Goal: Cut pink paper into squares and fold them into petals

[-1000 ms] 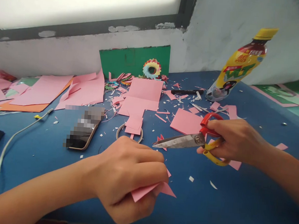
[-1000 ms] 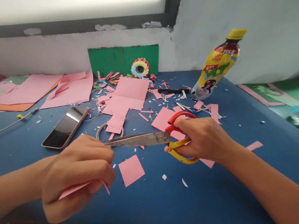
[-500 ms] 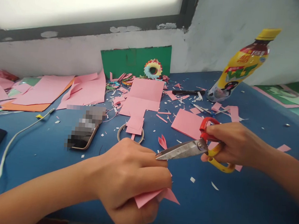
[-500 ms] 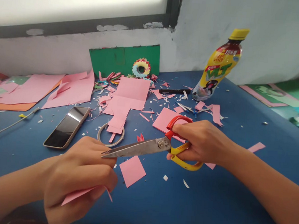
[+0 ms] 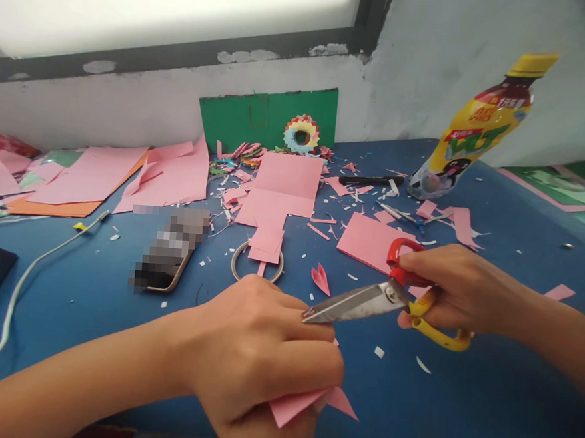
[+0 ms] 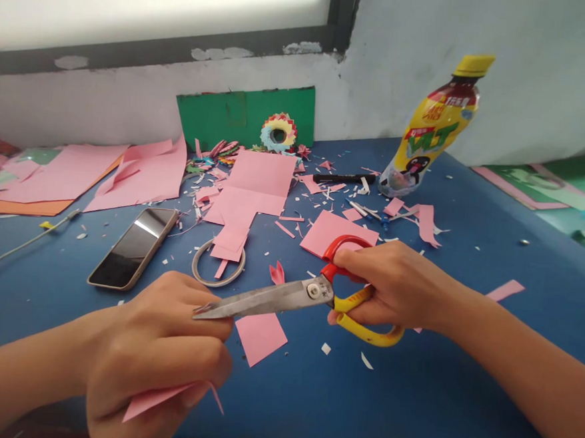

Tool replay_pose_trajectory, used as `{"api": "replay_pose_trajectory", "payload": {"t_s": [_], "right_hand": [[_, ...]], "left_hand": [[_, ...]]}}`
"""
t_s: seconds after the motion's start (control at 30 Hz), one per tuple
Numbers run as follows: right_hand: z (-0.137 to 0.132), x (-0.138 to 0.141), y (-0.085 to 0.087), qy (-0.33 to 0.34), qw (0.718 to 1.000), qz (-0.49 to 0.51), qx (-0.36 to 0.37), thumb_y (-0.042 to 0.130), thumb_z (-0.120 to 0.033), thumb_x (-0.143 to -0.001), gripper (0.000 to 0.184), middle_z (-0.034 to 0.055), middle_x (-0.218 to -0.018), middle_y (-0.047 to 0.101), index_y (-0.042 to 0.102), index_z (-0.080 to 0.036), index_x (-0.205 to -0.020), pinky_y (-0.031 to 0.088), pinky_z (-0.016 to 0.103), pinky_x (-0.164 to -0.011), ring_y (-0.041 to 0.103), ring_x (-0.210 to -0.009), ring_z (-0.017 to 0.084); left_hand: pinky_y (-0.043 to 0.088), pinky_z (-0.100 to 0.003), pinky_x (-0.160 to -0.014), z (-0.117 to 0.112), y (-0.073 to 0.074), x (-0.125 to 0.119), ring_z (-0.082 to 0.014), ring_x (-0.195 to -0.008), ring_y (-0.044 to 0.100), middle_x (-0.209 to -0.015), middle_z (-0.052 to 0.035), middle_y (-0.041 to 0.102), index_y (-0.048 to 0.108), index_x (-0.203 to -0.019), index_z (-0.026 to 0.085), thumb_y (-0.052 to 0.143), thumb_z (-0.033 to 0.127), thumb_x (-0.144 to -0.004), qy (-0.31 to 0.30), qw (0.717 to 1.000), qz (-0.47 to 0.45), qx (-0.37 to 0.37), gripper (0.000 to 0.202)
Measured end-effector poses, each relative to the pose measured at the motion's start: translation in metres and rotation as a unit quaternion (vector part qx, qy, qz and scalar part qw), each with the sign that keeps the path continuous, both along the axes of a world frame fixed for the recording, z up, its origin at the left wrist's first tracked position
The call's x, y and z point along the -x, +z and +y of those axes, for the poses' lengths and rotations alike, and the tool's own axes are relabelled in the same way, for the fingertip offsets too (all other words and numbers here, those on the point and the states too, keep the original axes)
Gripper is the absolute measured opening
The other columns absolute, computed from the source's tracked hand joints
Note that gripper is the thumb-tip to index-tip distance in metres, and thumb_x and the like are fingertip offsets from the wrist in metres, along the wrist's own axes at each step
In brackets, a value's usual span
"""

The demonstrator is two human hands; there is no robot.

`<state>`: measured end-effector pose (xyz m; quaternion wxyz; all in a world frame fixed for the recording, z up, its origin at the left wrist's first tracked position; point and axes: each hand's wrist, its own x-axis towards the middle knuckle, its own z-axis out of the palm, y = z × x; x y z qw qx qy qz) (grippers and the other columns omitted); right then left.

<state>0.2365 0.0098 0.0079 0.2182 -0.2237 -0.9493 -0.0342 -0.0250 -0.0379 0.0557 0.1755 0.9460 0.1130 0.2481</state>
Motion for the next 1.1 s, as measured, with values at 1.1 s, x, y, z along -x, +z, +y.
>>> {"api": "replay_pose_trajectory", "payload": {"t_s": [1.1], "right_hand": [[-0.0037,0.0015,0.0068,-0.004,1.000,-0.010,0.006,0.049,-0.049,-0.081,0.030,-0.0075,-0.050,0.041,0.042,-0.021,-0.072,0.029,0.019,-0.041,0.032,-0.039,0.009]], "left_hand": [[0.022,-0.028,-0.039,-0.0012,-0.0029,0.0016,-0.0116,-0.041,0.036,-0.048,0.0025,0.042,0.040,-0.058,0.019,0.038,0.008,-0.063,-0.004,1.000,0.008,-0.014,0.012]]}}
